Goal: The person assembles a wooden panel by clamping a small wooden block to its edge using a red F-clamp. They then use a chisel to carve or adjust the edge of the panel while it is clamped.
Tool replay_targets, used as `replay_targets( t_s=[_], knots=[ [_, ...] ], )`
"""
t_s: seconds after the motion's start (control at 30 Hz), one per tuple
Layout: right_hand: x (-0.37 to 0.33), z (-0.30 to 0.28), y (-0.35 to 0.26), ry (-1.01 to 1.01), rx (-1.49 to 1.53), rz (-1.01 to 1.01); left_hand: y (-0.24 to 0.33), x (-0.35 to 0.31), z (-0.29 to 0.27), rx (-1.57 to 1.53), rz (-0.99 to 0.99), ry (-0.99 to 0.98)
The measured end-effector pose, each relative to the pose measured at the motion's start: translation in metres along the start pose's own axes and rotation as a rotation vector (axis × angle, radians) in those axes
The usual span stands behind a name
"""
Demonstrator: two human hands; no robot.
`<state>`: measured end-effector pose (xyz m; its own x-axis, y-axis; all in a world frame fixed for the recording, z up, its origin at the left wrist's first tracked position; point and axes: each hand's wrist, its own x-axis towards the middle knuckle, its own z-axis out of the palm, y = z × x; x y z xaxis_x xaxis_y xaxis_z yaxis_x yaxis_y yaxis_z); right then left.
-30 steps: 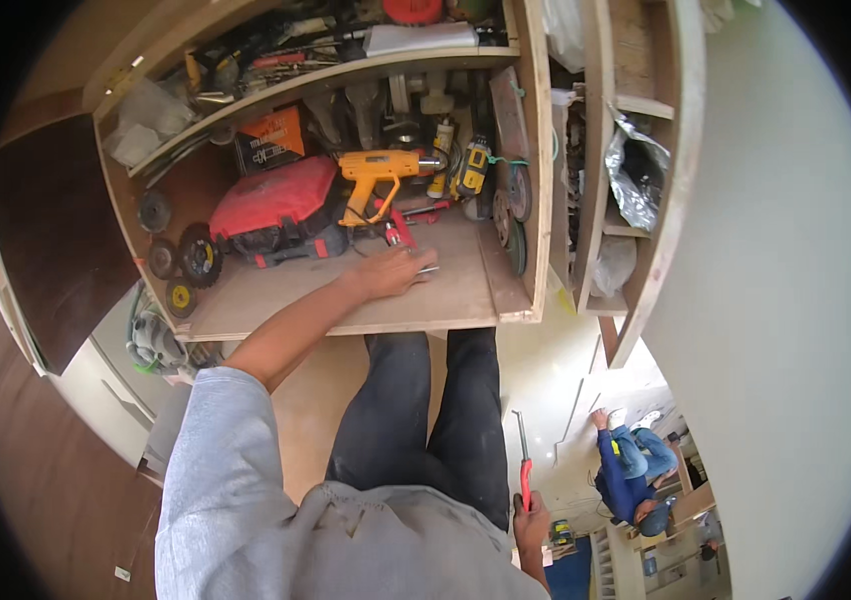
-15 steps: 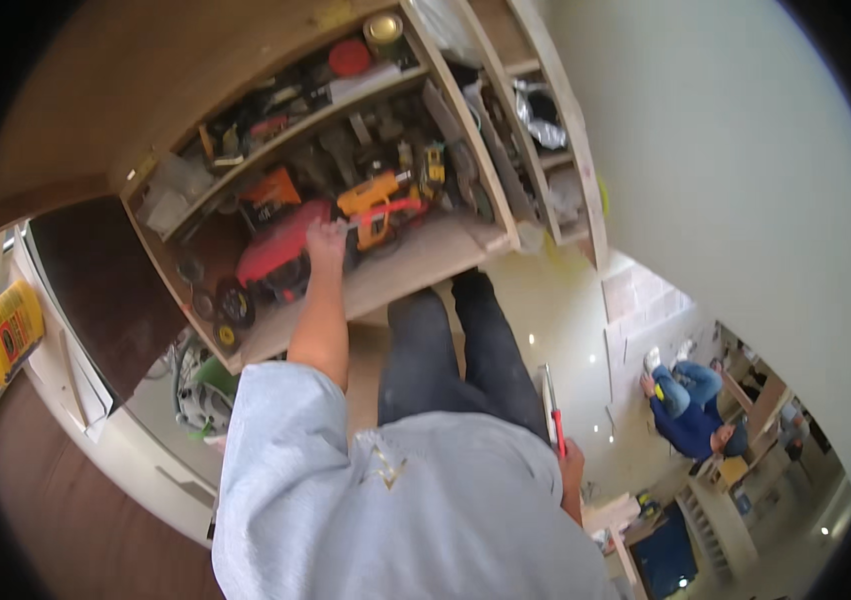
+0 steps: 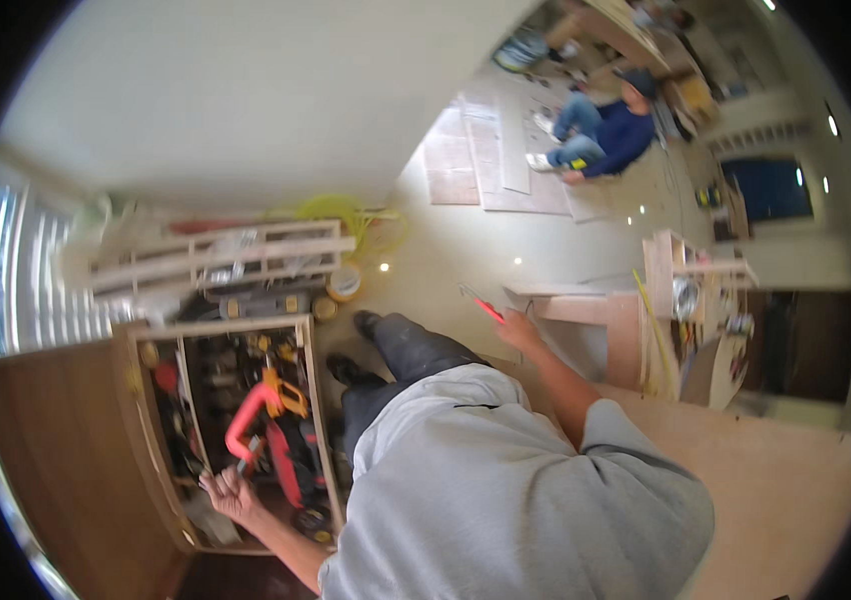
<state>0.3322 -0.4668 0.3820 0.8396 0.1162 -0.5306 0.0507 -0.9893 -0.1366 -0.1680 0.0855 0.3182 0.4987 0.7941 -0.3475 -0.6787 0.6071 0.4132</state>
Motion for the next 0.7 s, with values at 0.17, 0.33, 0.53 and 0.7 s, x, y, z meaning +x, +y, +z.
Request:
replay_targets(
  t_s=[0.17,0.33,0.53,0.7],
  knots=[
    [0.027,0.015,0.008,-0.015,0.291,0.353,-0.048,0.039,0.149,0.995,-0.497,0.306],
    [0.07,0.055,0.085,0.145,0.312,0.417,-0.15,0.011,0.179,1.345,-0.937,0.207],
    [0.11,-0.013,0.174,-0.201,1.424,0.416,-0.207,0.025,0.186,1.828,-0.714,-0.313],
    [0.145,-0.073,0.219,-0.497,1.68,0.194,-0.297,0.014,0.38,1.433,-0.76,0.189]
  ],
)
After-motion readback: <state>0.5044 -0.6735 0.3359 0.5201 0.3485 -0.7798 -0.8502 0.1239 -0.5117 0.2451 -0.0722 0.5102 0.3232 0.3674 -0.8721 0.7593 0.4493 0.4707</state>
